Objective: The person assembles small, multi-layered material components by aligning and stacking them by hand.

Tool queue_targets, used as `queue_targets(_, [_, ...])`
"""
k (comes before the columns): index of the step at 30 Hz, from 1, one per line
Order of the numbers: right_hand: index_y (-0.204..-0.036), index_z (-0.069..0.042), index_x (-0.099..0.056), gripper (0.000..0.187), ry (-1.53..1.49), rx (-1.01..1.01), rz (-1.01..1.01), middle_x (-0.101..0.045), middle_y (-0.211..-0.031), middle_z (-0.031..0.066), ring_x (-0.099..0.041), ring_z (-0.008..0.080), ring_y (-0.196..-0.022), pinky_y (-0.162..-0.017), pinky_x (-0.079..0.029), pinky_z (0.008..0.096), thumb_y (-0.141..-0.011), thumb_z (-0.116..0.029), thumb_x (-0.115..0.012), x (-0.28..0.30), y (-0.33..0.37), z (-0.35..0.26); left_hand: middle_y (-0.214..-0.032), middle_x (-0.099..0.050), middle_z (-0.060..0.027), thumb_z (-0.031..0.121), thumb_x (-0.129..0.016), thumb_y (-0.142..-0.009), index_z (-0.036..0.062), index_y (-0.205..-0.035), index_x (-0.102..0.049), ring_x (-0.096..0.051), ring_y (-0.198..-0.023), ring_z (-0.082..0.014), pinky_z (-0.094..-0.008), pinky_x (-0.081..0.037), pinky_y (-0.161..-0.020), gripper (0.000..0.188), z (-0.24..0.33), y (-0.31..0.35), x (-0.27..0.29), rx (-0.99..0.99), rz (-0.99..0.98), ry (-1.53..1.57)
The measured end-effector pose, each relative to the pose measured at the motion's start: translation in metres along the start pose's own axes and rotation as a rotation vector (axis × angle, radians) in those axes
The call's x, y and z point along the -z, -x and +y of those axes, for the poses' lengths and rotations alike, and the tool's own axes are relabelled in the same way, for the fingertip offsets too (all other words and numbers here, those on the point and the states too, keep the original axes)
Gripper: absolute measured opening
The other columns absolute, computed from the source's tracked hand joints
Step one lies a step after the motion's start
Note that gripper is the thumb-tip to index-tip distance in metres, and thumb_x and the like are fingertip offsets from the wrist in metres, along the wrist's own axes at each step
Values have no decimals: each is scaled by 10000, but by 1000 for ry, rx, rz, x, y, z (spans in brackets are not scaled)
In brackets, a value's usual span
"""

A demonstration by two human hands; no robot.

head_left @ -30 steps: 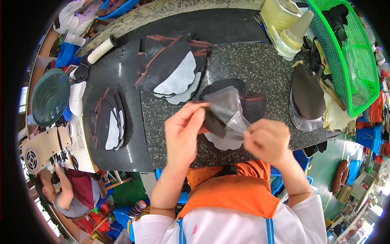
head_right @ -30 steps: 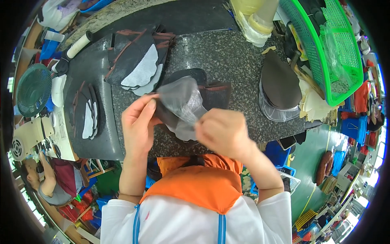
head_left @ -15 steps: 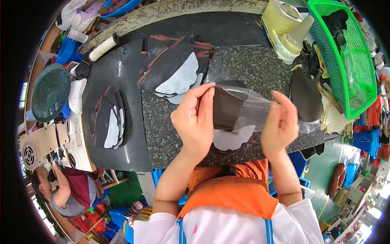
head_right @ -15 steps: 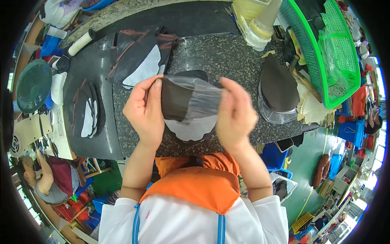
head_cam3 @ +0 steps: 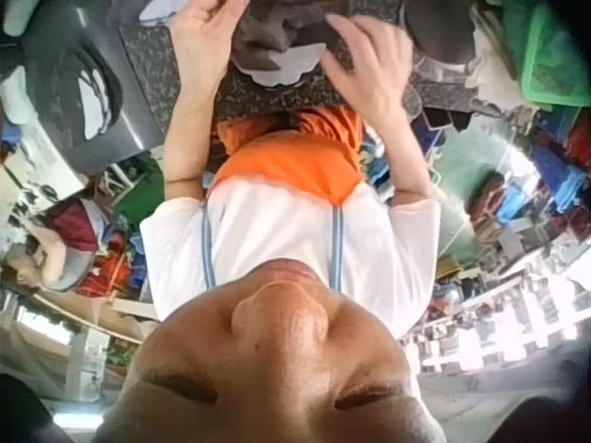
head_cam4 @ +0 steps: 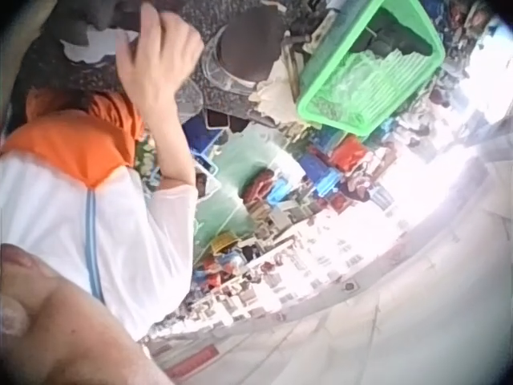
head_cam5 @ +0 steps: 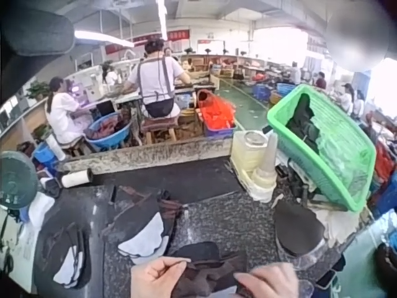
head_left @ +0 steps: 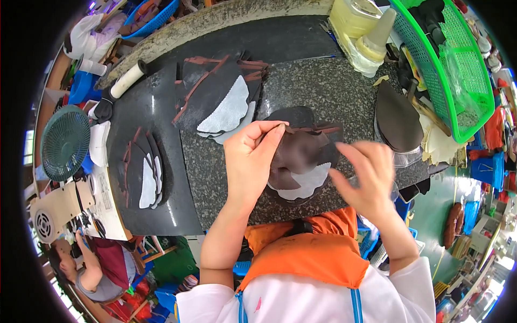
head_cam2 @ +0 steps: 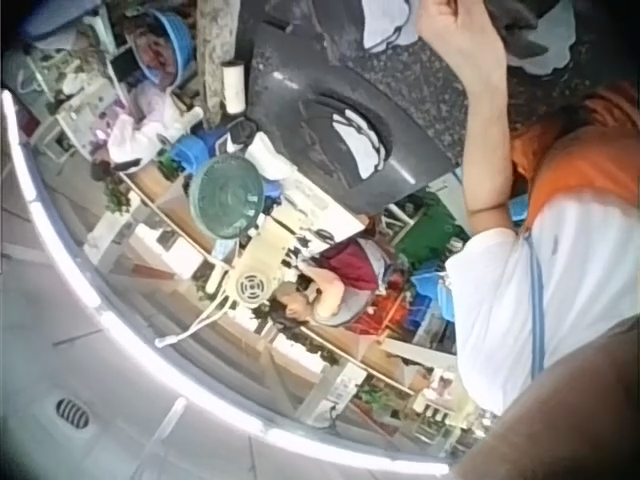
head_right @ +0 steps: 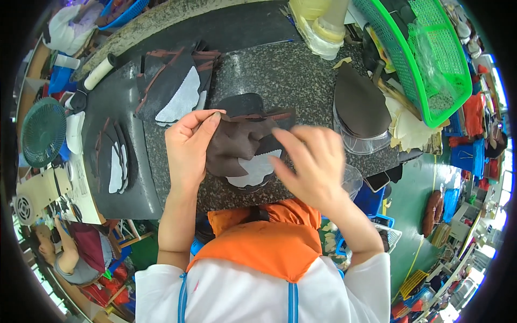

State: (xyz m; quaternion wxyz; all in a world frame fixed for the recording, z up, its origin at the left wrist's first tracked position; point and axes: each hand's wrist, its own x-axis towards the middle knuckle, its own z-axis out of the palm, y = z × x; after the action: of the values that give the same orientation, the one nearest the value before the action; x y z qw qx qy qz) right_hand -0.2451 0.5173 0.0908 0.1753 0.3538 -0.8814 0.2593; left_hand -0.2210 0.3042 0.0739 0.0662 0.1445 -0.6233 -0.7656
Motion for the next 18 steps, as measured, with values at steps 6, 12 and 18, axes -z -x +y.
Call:
queue_targets(6, [-862,-127,-682,177,-188,87,153,-571,-894,27,-530,253,-910,-798,-395,387,-697,-124,-746,-47,-41,21,-873,-696,-76,49,-619,-917,-58,-1000,-676,-636,-732,-82,-207,-509,-659,146,5,5,0,1,-33,-41])
queue_targets(12, [-888,-74,-637,258,-194,-73,128,-588,-965,70,-564,255,-905,-800,-426,380,-688,-170,-769,-18,-38,-8,-875,-699,-67,38,-623,-911,-72,-987,-675,-633,-759,-77,-204,-507,-667,143,16,11,1,179,-82,79])
queue_targets(18, [-1302,-7,-499,689,-1837,-1171,-472,-621,-1161,165,-649,259,-919,-811,-530,387,-954,-595,-415,-16,13,-9,-759,-680,-31,152,-731,-795,77,-1004,-715,-625,-624,-170,-267,-509,-615,223,25,32,-10,-618,-478,-608])
